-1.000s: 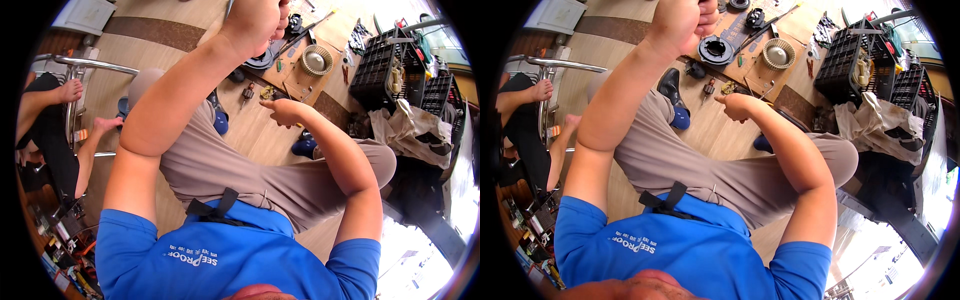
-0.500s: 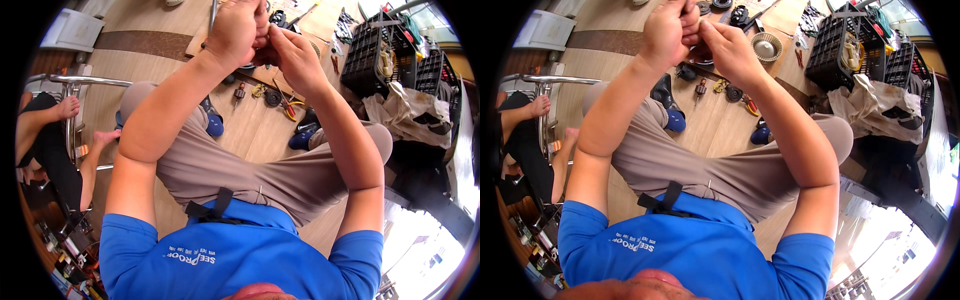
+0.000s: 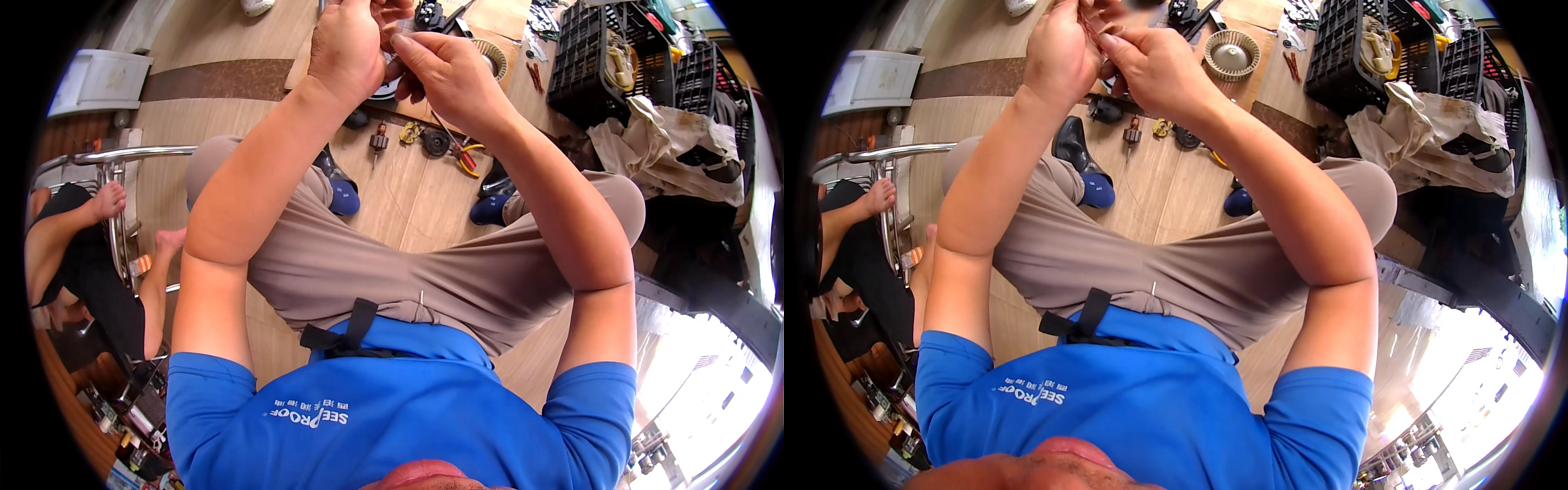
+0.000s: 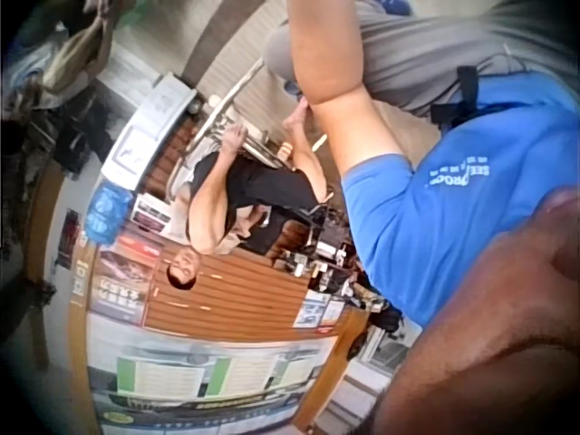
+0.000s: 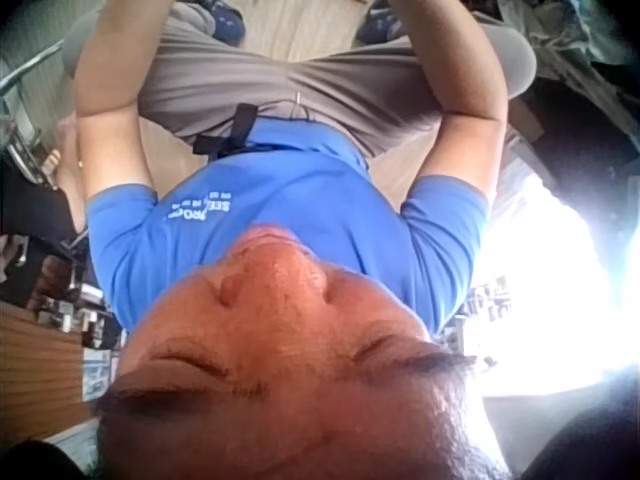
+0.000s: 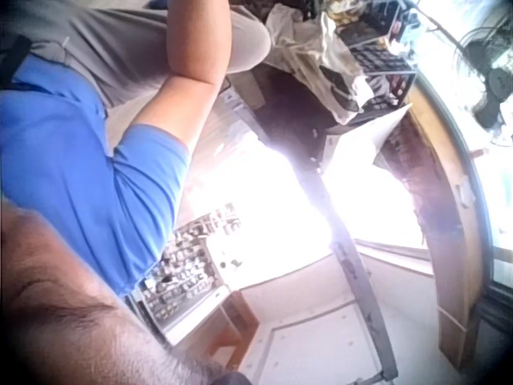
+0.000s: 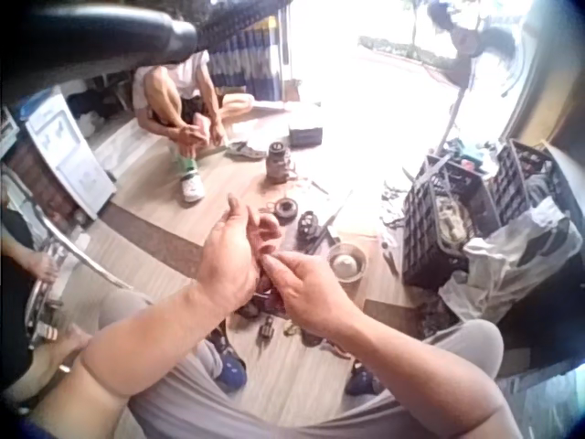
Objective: The person disassembles an electric motor armature, stripping and removing wires from the commutator using a pair of pliers and their hands while sitting on the floor.
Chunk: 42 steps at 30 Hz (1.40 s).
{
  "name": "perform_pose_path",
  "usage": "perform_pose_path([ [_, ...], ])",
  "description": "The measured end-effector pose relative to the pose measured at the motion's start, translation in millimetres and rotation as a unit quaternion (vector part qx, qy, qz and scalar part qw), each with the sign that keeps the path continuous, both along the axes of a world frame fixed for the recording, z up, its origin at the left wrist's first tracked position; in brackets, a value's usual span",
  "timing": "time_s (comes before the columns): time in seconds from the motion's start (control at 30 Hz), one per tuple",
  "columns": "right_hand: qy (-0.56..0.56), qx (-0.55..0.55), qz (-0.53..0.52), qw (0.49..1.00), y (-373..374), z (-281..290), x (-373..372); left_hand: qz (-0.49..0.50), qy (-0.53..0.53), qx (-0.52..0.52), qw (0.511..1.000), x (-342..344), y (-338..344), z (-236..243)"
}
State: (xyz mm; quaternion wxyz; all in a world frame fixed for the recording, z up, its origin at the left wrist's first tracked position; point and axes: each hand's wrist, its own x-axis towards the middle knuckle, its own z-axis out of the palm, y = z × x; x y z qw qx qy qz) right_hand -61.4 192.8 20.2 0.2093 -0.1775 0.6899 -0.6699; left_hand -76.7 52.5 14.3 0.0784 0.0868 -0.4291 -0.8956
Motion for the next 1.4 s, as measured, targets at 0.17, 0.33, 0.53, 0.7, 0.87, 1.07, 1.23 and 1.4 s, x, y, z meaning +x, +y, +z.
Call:
perform_pose_path([
  [0.17, -0.137, -0.095, 0.074, 0.983, 14.9, -6.9, -17.4, -0.081, 0.062, 0.019, 0.995, -4.7, -9.5, -6.5],
  [0.33, -0.23, -0.114, 0.133, 0.957, 20.3, -5.7, -17.7, -0.133, 0.037, 0.014, 0.99, 0.7, -5.6, 2.0],
  [0.53, -0.287, -0.161, 0.164, 0.93, 20.5, -4.2, -16.6, -0.201, 0.057, 0.04, 0.977, -0.4, -16.7, -0.4],
  [0.7, -0.294, -0.16, 0.17, 0.927, 23.8, -8.8, -18.8, -0.246, 0.072, 0.072, 0.964, -1.6, -14.4, 6.5],
  [0.87, -0.316, -0.206, 0.149, 0.914, 33.5, 5.8, -22.1, -0.316, 0.116, 0.078, 0.938, -2.6, -28.4, 19.4],
  [1.07, -0.323, -0.233, 0.173, 0.901, 33.6, 4.9, -18.4, -0.345, 0.151, 0.077, 0.923, -2.3, -34.8, 15.9],
  [1.23, -0.342, -0.264, 0.166, 0.886, 35.4, 3.3, -16.7, -0.319, 0.133, 0.075, 0.935, -2.9, -26.5, 19.2],
  [1.4, -0.355, -0.258, 0.147, 0.886, 24.4, -2.3, -14.3, -0.275, 0.102, 0.082, 0.952, 3.7, -26.6, 16.5],
])
